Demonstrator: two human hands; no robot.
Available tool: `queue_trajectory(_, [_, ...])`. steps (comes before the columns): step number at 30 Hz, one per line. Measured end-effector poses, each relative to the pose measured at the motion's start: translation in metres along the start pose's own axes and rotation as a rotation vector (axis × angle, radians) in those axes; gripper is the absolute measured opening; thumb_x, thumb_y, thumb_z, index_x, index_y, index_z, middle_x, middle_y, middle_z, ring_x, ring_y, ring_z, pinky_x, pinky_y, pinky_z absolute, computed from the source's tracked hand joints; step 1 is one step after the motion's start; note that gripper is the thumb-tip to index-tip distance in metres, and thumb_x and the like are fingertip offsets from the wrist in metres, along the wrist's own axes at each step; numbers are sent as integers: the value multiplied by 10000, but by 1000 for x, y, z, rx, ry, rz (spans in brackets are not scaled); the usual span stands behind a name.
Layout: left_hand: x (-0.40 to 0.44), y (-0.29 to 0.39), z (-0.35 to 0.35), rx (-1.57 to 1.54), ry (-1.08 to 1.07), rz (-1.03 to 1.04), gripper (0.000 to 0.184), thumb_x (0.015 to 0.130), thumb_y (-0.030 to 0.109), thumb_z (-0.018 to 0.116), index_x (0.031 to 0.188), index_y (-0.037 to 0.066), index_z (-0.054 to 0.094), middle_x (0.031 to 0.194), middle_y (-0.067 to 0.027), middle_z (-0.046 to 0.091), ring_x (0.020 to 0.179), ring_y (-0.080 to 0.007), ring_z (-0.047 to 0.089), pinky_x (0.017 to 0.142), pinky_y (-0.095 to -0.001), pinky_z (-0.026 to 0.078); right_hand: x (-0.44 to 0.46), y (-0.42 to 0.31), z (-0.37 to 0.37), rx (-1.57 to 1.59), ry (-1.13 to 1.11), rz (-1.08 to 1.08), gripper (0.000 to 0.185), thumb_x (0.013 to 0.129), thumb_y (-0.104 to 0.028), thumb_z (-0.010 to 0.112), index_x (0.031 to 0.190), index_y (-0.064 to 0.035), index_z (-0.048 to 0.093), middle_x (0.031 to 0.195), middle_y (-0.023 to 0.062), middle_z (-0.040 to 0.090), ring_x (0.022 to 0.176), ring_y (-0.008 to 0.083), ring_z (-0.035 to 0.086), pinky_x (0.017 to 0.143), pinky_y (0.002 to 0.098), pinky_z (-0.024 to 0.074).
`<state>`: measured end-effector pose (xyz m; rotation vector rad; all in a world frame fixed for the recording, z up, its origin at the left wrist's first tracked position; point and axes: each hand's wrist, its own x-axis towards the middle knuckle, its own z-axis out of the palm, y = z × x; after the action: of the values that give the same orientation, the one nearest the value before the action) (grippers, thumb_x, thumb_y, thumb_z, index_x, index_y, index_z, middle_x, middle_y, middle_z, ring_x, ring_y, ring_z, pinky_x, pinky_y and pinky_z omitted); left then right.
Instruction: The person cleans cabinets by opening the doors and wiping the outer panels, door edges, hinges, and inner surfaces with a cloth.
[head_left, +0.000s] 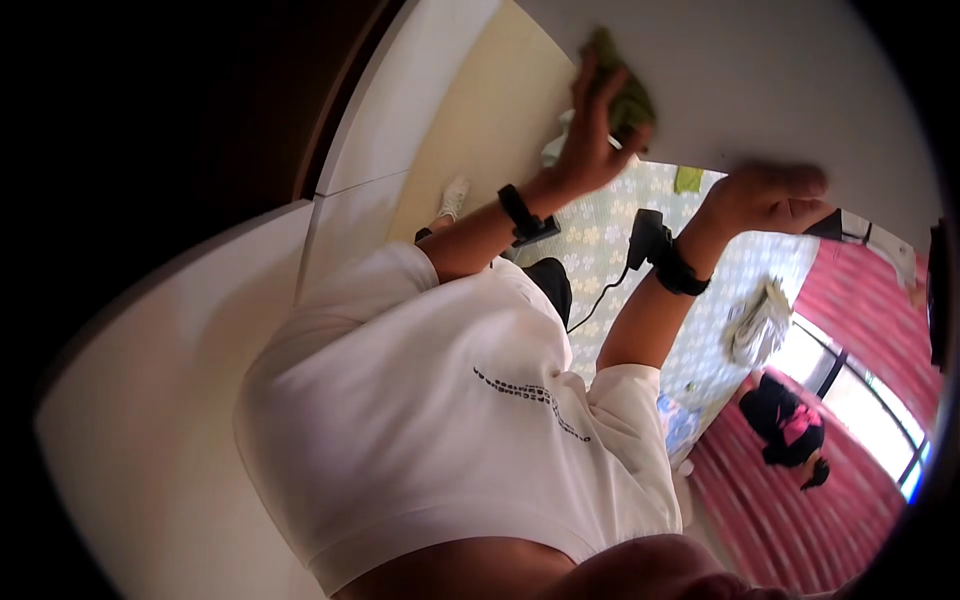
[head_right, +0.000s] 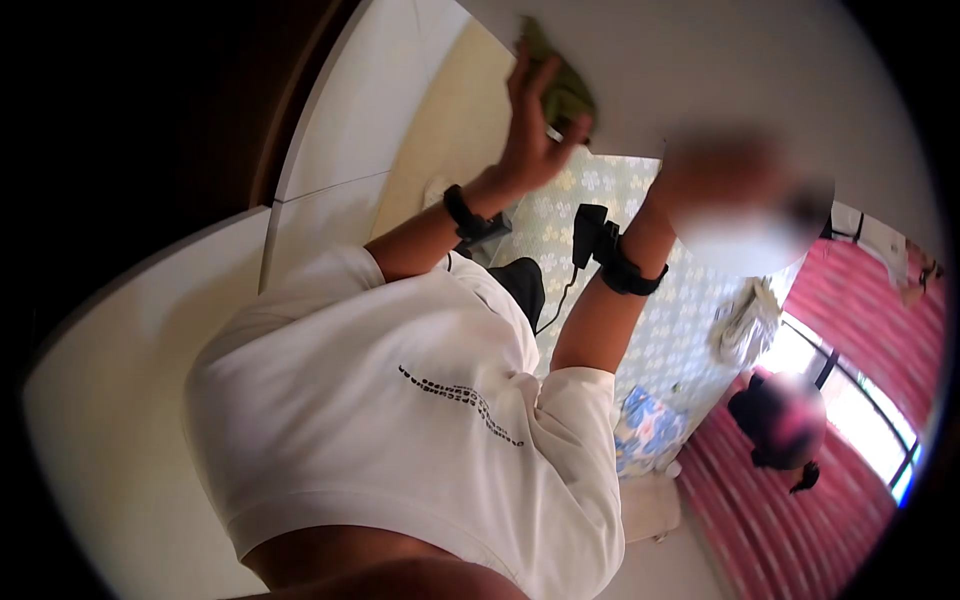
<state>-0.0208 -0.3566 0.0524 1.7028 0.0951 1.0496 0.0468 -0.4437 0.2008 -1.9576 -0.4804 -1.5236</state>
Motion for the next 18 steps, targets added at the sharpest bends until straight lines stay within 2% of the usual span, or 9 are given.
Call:
queue_trajectory(3, [9,-4,-6,221,-66,127,585,899,193,660,1378,27,367,1523,-291,191,1404,-483,231,1142,-540,229,0,6,-2,137,-37,99,500,1036,-446,435,1011,44,535,900,102,582,766,156,552,700,283,481])
queue_trajectory(4, [12,-16,-10,247,-44,155,585,899,193,660,1378,27,367,1523,-291,191,1404,-483,231,1142,-540,229,-2,8,-4,236,-57,163,494,1034,-440,445,1040,46,531,907,108,593,779,153,567,693,277,482])
queue_trajectory(5, [29,-21,-10,235,92,124,547,913,180,624,1373,24,373,1501,-283,236,1370,-475,288,1121,-525,270,-4,10,-5,331,-71,229,490,1031,-434,455,1070,49,527,914,115,604,792,150,583,686,272,483])
queue_trajectory(7, [48,-55,-35,92,295,-87,472,952,161,548,1365,11,376,1423,-271,336,1294,-445,386,1065,-486,347,-24,7,-5,281,-86,103,476,1026,-418,479,1098,51,518,897,118,610,798,143,592,675,260,477])
queue_trajectory(9, [79,-46,-59,-73,356,-378,411,997,151,469,1356,-20,366,1290,-252,435,1192,-392,465,981,-427,415,-30,14,-2,489,-194,188,444,1018,-385,514,1133,43,503,841,100,621,765,124,602,654,233,462])
queue_trajectory(13, [122,-93,-82,266,480,-74,403,978,151,495,1335,1,383,1275,-238,439,1135,-388,487,971,-445,414,-47,18,7,569,-343,223,430,999,-354,566,1164,34,484,748,54,623,659,83,572,612,194,429])
queue_trajectory(14, [130,-96,-86,275,471,-81,403,978,151,495,1335,1,383,1275,-238,439,1135,-388,487,971,-445,414,-47,20,11,551,-372,258,435,994,-364,573,1155,30,487,721,37,613,626,72,548,596,187,413])
queue_trajectory(17, [147,-79,-90,-39,488,-189,364,937,134,511,1257,-2,404,1310,-237,413,1179,-407,469,995,-457,400,-47,36,11,514,-400,268,450,985,-387,583,1133,28,491,718,27,604,595,57,512,577,184,388])
queue_trajectory(18, [145,-86,-93,-42,484,-183,364,937,134,511,1257,-2,404,1310,-237,413,1179,-407,469,995,-457,400,-49,36,15,505,-398,255,455,983,-394,584,1126,28,492,730,31,605,595,55,506,574,185,383])
